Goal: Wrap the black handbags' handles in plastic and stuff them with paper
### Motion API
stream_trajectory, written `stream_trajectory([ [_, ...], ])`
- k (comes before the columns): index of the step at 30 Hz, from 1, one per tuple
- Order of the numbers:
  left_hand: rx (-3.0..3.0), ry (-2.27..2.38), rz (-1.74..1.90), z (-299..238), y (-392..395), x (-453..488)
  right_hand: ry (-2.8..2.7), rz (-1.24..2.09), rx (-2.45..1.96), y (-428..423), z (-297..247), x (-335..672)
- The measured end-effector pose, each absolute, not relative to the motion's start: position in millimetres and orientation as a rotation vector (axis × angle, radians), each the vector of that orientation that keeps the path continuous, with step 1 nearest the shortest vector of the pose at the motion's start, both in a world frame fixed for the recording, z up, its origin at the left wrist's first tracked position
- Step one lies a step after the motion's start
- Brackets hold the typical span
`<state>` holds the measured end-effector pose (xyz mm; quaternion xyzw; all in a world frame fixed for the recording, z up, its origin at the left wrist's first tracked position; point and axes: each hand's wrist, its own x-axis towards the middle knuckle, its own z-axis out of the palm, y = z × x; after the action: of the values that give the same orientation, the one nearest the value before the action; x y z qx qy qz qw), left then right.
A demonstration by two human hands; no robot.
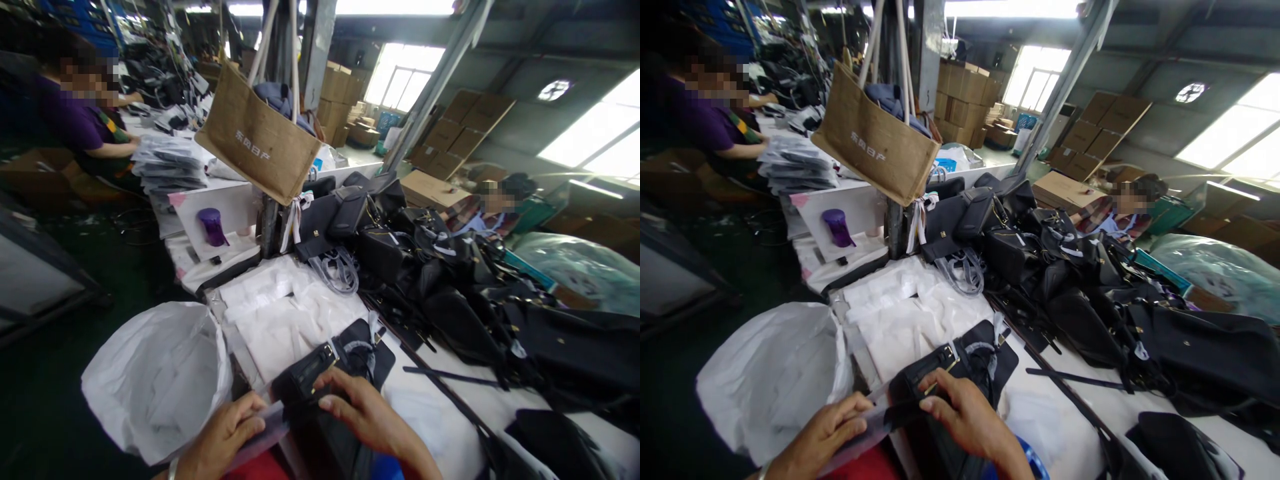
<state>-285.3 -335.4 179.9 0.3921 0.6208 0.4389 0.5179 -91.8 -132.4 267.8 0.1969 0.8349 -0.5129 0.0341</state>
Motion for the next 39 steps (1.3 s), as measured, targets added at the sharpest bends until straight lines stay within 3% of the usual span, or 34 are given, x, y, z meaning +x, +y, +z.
stream_trajectory([
  [13,0.78,1.495,1.098,198.9,-328.6,-266.5,2.545,-1.614,0.438,-136.2,268.6,-104.0],
  [17,0.7,1.458,1.111,202.6,-318.7,-258.7,2.663,-1.472,0.406,-150.8,259.2,-117.0],
  [26,0.812,1.595,1.019,202.2,-316.9,-273.2,2.613,-1.518,0.571,-140.6,245.1,-84.6],
  [39,0.797,1.605,0.993,192.5,-299.6,-253.3,2.827,-1.182,0.396,-153.8,224.9,-102.8],
])
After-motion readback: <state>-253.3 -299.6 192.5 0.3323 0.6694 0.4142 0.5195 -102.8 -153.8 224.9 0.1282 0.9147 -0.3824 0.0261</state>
